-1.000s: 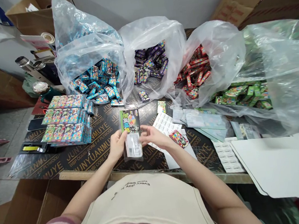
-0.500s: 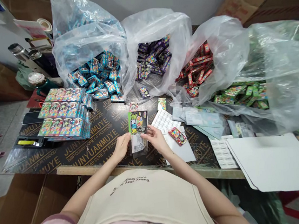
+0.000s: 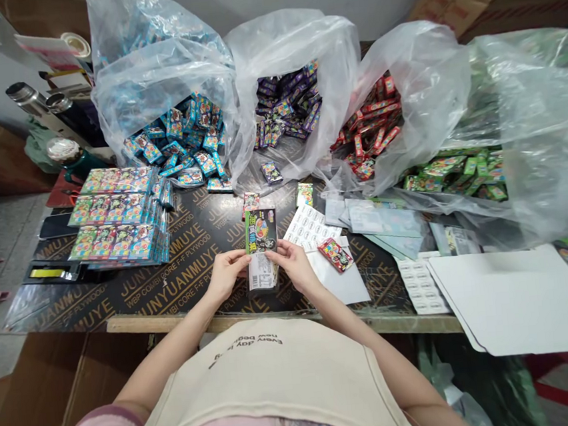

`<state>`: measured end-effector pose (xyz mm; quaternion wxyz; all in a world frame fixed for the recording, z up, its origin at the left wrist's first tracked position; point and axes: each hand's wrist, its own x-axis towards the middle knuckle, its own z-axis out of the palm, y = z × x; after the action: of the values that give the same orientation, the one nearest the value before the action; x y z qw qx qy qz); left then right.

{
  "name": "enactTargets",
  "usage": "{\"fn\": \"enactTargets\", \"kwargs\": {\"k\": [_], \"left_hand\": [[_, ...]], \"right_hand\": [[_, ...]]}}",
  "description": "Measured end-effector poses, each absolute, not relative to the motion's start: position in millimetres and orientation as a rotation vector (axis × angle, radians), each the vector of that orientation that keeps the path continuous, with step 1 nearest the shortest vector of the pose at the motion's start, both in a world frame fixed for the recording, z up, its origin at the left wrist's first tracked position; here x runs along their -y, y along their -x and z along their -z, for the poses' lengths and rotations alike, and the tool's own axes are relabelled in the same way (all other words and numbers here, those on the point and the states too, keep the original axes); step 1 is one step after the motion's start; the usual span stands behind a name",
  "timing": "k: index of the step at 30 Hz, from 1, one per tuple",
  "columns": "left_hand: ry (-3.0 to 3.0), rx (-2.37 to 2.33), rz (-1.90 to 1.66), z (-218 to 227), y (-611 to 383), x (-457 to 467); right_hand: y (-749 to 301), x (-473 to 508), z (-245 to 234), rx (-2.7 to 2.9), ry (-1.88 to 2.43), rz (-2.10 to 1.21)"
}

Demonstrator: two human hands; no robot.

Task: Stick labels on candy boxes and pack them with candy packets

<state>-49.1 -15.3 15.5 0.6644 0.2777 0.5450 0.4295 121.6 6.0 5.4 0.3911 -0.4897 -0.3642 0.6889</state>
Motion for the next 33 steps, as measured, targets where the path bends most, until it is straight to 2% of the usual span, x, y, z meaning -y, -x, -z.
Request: {"fn": "enactTargets", "kwargs": {"k": [16,27,29,33], "left_hand": [[-0.597,-1.271,-1.068,-11.8,49.7,13.9],[-0.608,-1.343,-1.05,-8.1,51.8,14.1],[-0.596,-1.369,-1.046,-8.7,54.0,13.9],[-0.635,-1.403,-1.044,-11.8,59.3,11.7]], "right_hand": [[-111.6,-12.4,-13.7,0.958,1.268,-1.685],[-126.0,-28.5,-11.5,1.492,1.403,-1.441],[-126.4,-29.0,-13.5,1.508,1.376,-1.484],[-124.7,-26.4,-13.6,1.258,1.219,-1.812]]}}
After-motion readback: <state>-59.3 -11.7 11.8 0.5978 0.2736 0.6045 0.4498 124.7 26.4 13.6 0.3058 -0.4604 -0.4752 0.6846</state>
